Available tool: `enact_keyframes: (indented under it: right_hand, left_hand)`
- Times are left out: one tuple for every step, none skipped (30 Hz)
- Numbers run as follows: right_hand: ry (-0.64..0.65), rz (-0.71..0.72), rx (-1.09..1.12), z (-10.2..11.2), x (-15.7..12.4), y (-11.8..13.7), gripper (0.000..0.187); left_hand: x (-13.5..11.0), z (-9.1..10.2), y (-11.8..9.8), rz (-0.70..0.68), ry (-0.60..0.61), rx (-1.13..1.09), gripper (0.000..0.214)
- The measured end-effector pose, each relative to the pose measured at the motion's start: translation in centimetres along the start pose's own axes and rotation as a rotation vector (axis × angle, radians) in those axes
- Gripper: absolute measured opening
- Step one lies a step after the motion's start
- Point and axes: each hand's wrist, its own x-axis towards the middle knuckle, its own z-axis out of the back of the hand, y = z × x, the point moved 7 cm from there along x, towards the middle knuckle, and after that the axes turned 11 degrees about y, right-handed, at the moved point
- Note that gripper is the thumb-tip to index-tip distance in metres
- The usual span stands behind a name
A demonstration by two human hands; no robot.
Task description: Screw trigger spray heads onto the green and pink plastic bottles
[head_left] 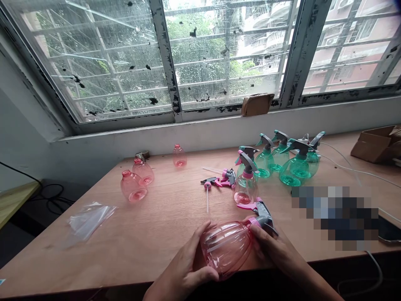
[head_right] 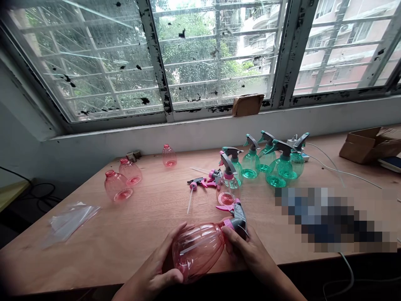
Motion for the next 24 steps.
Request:
enact_keyframes:
  right_hand:
    - [0.002, 0.009, -0.006, -0.04, 0.00, 0.09, 0.055]
    - [0.004, 0.019, -0.008, -0.09, 0.01, 0.16, 0.055]
    - [0.001, 0.025, -0.003, -0.10, 0.01, 0.19, 0.055]
    - [-0.006, 0.026, 0.010, -0.07, 0.01, 0.15, 0.053]
    - [-0.016, 0.025, 0.027, -0.02, 0.01, 0.08, 0.052]
    - [-0.026, 0.024, 0.041, 0.04, 0.01, 0.00, 0.052]
    - [-0.033, 0.025, 0.049, 0.08, 0.02, -0.06, 0.051]
    - [-0.033, 0.029, 0.053, 0.08, 0.04, -0.08, 0.052]
    - [-0.029, 0.036, 0.055, 0.05, 0.07, -0.08, 0.051]
    - [-0.022, 0.043, 0.058, 0.01, 0.09, -0.08, 0.050]
    - [-0.016, 0.049, 0.061, -0.03, 0.12, -0.08, 0.049]
    - [-0.014, 0.052, 0.066, -0.04, 0.13, -0.09, 0.047]
    - [-0.014, 0.055, 0.069, -0.05, 0.13, -0.10, 0.046]
    - [-0.014, 0.058, 0.070, -0.05, 0.12, -0.08, 0.046]
    - [-0.016, 0.063, 0.070, -0.06, 0.11, -0.04, 0.046]
    - [-0.015, 0.068, 0.070, -0.09, 0.09, 0.03, 0.046]
    - [-0.016, 0.073, 0.072, -0.12, 0.07, 0.10, 0.046]
    - [-0.016, 0.076, 0.073, -0.16, 0.05, 0.18, 0.046]
    - [-0.017, 0.074, 0.075, -0.20, 0.03, 0.23, 0.046]
    - [-0.020, 0.070, 0.078, -0.22, 0.00, 0.26, 0.046]
    - [-0.025, 0.064, 0.080, -0.23, -0.02, 0.27, 0.046]
    - [-0.030, 0.059, 0.079, -0.22, -0.05, 0.27, 0.045]
    - [-0.035, 0.057, 0.076, -0.20, -0.06, 0.27, 0.045]
    - [-0.035, 0.057, 0.071, -0.20, -0.06, 0.28, 0.045]
  left_hand:
    - [0.02, 0.05, 0.04, 0.002, -0.007, -0.011, 0.093]
    - [0.04, 0.08, 0.10, 0.004, -0.012, -0.017, 0.095]
    - [0.06, 0.08, 0.15, 0.003, -0.013, -0.020, 0.096]
    - [0.08, 0.04, 0.16, 0.000, -0.012, -0.020, 0.099]
    - [0.09, 0.00, 0.14, -0.004, -0.011, -0.012, 0.100]
    - [0.12, -0.07, 0.08, -0.006, -0.008, 0.006, 0.102]
    - [0.14, -0.11, -0.01, -0.008, -0.008, 0.031, 0.104]
    - [0.16, -0.14, -0.09, -0.006, -0.011, 0.059, 0.104]
    - [0.18, -0.16, -0.17, -0.002, -0.016, 0.087, 0.105]
    - [0.20, -0.17, -0.23, -0.001, -0.021, 0.109, 0.106]
    - [0.22, -0.20, -0.29, -0.006, -0.025, 0.123, 0.107]
    - [0.25, -0.23, -0.32, -0.015, -0.028, 0.130, 0.108]
    - [0.27, -0.25, -0.33, -0.026, -0.032, 0.136, 0.109]
    - [0.29, -0.27, -0.28, -0.034, -0.036, 0.145, 0.110]
    - [0.30, -0.27, -0.19, -0.037, -0.040, 0.155, 0.111]
    - [0.31, -0.29, -0.10, -0.038, -0.042, 0.166, 0.112]
    - [0.32, -0.29, -0.01, -0.037, -0.042, 0.175, 0.112]
    - [0.33, -0.30, 0.03, -0.036, -0.040, 0.181, 0.111]
    - [0.33, -0.32, 0.01, -0.037, -0.035, 0.187, 0.111]
    - [0.33, -0.33, -0.06, -0.038, -0.029, 0.195, 0.112]
    - [0.31, -0.36, -0.16, -0.037, -0.022, 0.204, 0.113]
    - [0.29, -0.38, -0.27, -0.033, -0.013, 0.215, 0.116]
    - [0.26, -0.39, -0.36, -0.028, -0.006, 0.224, 0.119]
    - [0.22, -0.36, -0.41, -0.021, -0.004, 0.226, 0.121]
